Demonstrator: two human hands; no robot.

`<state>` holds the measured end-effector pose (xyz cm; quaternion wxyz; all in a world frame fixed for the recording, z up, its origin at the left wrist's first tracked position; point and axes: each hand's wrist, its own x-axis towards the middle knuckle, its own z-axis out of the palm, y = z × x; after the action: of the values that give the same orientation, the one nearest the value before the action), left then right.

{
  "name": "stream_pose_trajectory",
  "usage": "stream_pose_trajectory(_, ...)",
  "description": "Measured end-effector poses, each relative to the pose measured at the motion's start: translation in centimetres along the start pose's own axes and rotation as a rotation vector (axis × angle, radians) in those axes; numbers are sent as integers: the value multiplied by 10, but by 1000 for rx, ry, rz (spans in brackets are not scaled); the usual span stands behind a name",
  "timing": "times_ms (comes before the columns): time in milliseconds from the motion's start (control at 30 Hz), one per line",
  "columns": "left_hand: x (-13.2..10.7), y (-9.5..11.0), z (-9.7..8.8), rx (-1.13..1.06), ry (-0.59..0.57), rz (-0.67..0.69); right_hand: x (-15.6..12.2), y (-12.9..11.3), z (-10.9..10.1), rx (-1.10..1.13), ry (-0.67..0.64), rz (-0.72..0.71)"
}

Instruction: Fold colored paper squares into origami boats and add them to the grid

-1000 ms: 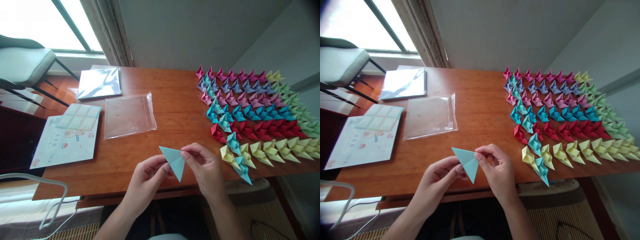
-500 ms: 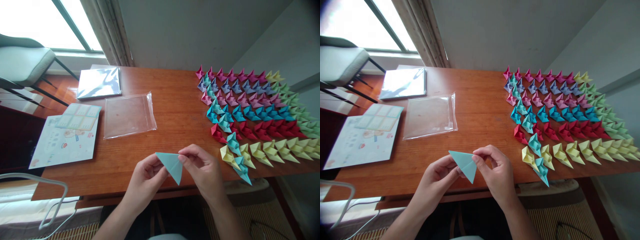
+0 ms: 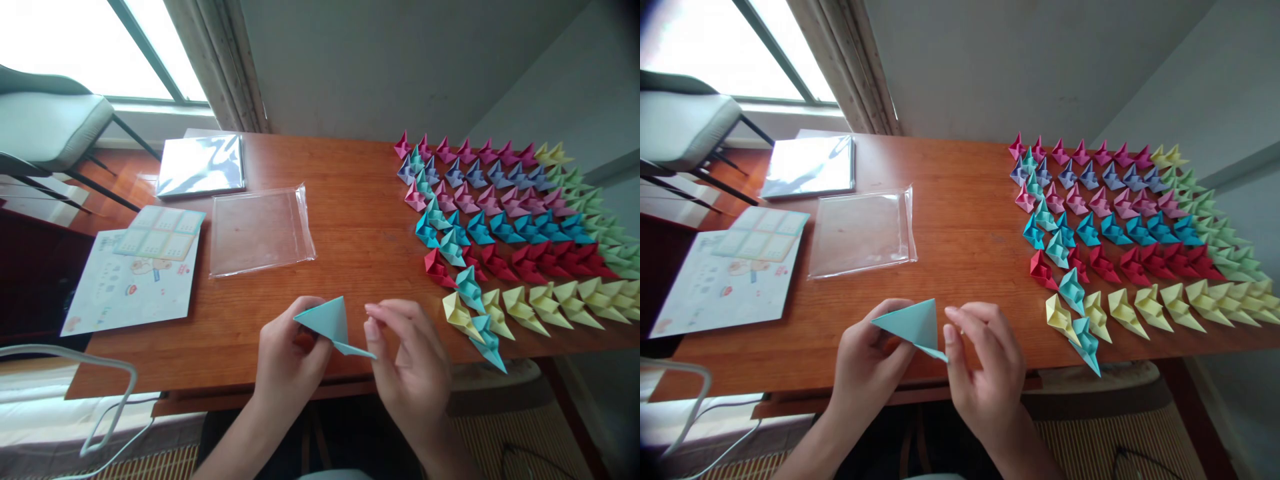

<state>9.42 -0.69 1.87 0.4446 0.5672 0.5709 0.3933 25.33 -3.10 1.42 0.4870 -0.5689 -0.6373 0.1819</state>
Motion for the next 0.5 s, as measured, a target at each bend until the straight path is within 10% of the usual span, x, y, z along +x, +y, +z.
stream_pose_trajectory(200,6,-3,-1,-6,81,-30,-11,-5,-15,-13,124,45)
stream_pose_trajectory(500,-1,-6,6,17,77,11,-12,-14,17,-184,-194,-83)
